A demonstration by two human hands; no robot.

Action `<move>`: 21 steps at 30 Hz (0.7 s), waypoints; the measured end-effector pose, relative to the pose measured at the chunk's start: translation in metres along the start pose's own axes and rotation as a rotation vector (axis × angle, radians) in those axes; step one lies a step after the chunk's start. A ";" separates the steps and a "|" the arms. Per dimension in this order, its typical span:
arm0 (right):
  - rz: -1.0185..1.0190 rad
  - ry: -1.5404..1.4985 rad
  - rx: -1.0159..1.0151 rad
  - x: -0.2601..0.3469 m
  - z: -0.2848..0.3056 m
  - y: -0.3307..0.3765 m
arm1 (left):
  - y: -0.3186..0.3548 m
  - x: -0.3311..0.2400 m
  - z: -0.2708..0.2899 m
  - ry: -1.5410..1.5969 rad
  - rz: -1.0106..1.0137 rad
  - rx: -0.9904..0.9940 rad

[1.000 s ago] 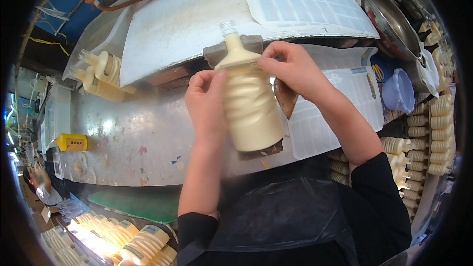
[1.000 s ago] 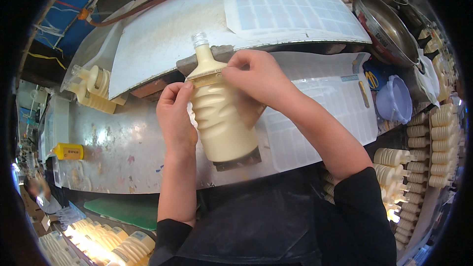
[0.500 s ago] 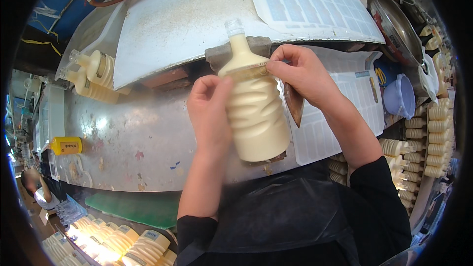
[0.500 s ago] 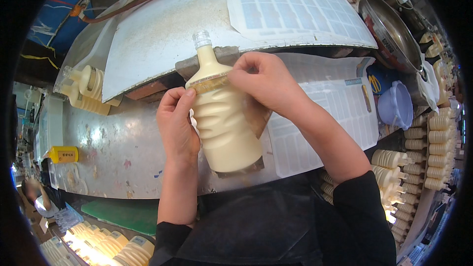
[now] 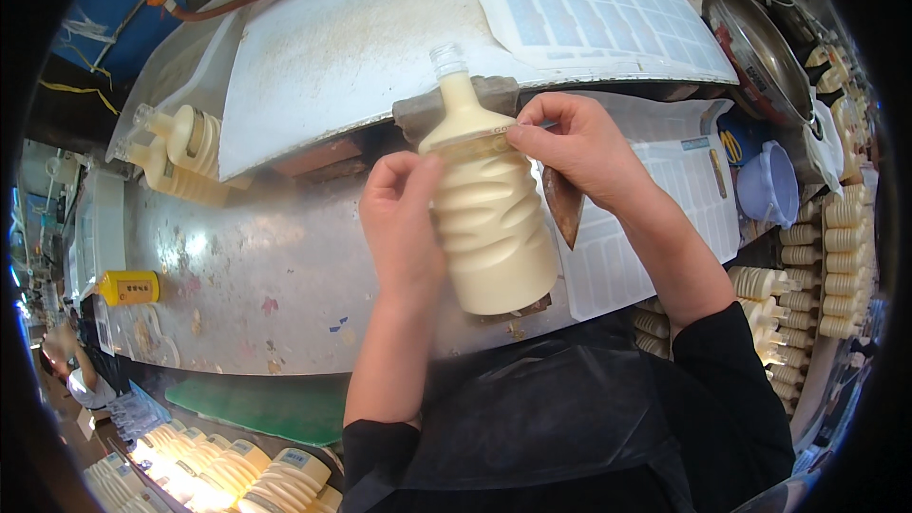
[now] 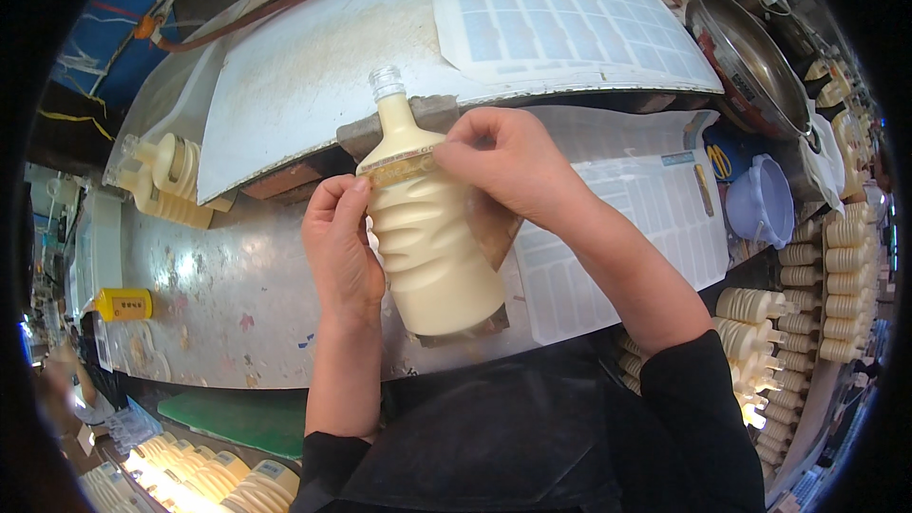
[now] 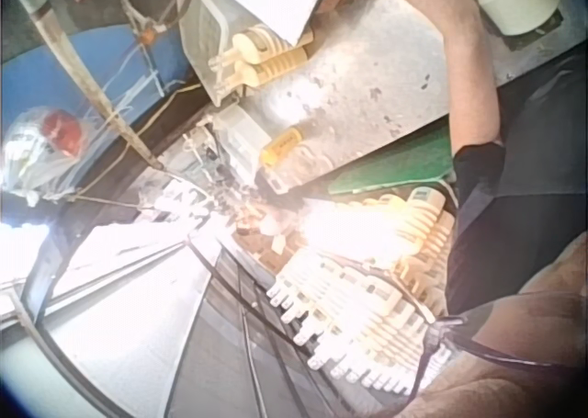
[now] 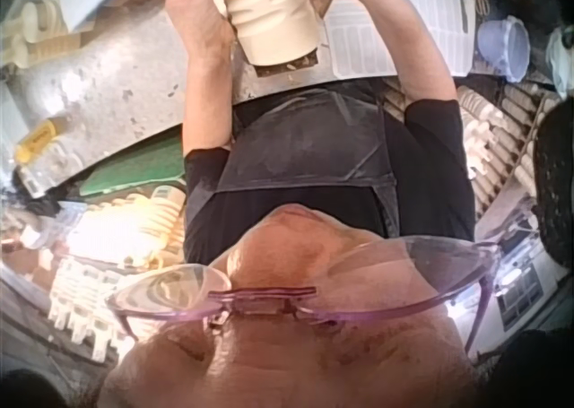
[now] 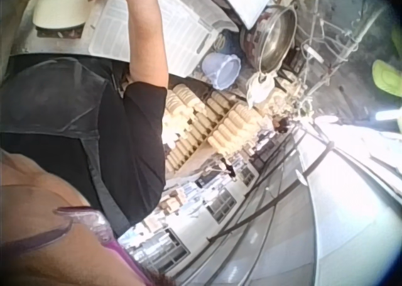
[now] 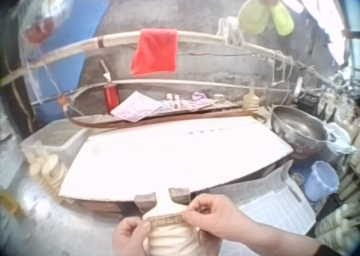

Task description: The person sands the surface of a ribbed plastic bottle using a sanding block. They rotate the bottle to sand different sides and then place it aside before picking up another bottle to repeat the process.

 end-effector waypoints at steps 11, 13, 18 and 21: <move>-0.015 -0.046 -0.007 -0.005 0.001 0.001 | 0.057 0.020 0.041 -0.642 -0.275 0.111; -0.024 -0.051 0.003 -0.004 0.002 0.001 | 0.078 0.025 0.037 -0.732 -0.331 0.205; -0.010 -0.022 -0.002 0.001 0.001 0.003 | 0.092 0.042 0.028 -0.768 -0.253 0.214; 0.022 -0.006 -0.025 0.013 0.013 0.010 | 0.097 0.046 0.036 -0.966 -0.319 0.185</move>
Point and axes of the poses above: each hand's wrist, its own y-axis away from the middle knuckle, its own z-axis out of the back of the hand, x = y × z, the point moved 5 cm from there along -y, towards the middle knuckle, and after that the axes turned 4 degrees about x, right-handed, at the moved point
